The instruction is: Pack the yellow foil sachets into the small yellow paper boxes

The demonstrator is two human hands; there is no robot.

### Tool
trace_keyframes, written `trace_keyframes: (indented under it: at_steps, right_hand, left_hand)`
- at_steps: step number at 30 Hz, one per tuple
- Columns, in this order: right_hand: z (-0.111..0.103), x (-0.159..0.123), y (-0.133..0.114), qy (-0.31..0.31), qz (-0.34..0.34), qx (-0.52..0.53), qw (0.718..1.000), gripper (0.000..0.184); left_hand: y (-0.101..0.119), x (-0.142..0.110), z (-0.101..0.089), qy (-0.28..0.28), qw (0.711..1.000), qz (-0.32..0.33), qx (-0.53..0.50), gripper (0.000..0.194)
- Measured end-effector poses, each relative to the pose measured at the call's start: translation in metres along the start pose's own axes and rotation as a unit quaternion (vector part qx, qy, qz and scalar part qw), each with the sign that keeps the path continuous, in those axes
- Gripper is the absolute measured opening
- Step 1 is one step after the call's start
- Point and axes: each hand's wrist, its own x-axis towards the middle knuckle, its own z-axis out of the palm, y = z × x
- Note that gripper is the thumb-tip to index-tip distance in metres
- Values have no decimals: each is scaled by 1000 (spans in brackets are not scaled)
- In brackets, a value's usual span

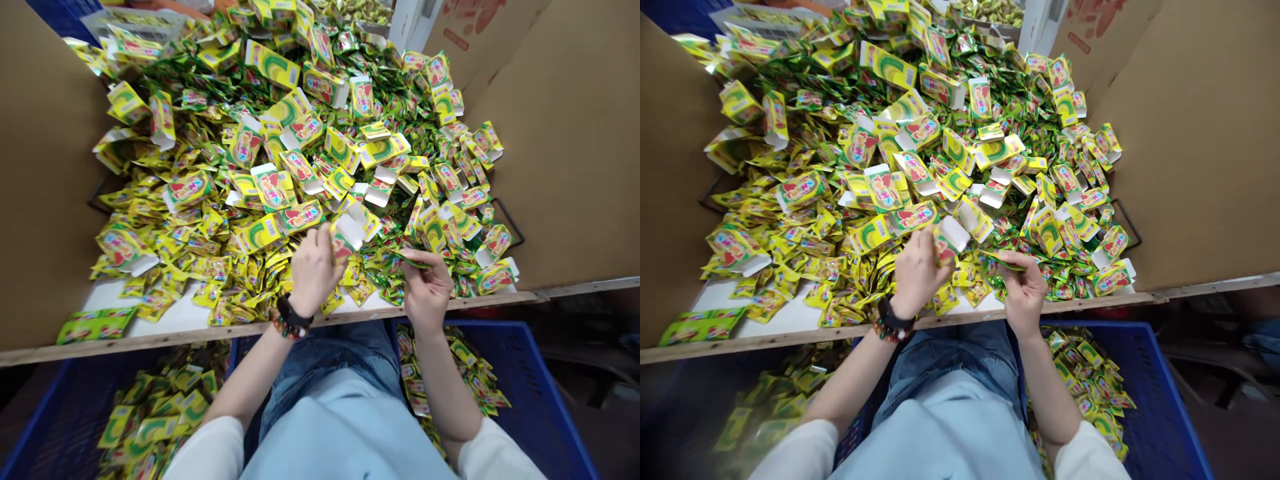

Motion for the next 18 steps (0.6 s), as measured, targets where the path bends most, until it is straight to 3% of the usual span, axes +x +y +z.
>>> trace_keyframes:
  at_steps: [3, 5, 7, 9, 13, 16, 18]
  right_hand:
    - [3, 15, -7, -64, -24, 15, 998, 5]
    - [-1, 24, -10, -161, -7, -25, 987, 9]
    - [-7, 30, -15, -277, 13, -88, 957, 14]
    - [-10, 31, -21, -343, 6, -165, 925, 17]
    - [1, 10, -24, -320, -51, -306, 895, 25]
    - [11, -16, -14, -252, -105, -333, 903, 32]
    - [14, -32, -3, -197, -138, -345, 907, 27]
  left_hand:
    - [11, -32, 6, -4, 999, 23, -44, 55]
    - [15, -47, 11, 4, 998, 17, -61, 51]
    - [18, -58, 17, 0, 997, 16, -70, 48]
    - [22, -67, 24, -15, 996, 29, -87, 48]
    - [29, -84, 43, -8, 983, 20, -184, 53]
    - [32, -93, 55, 31, 960, -11, -277, 55]
    - [31, -97, 61, 44, 949, -20, -312, 57]
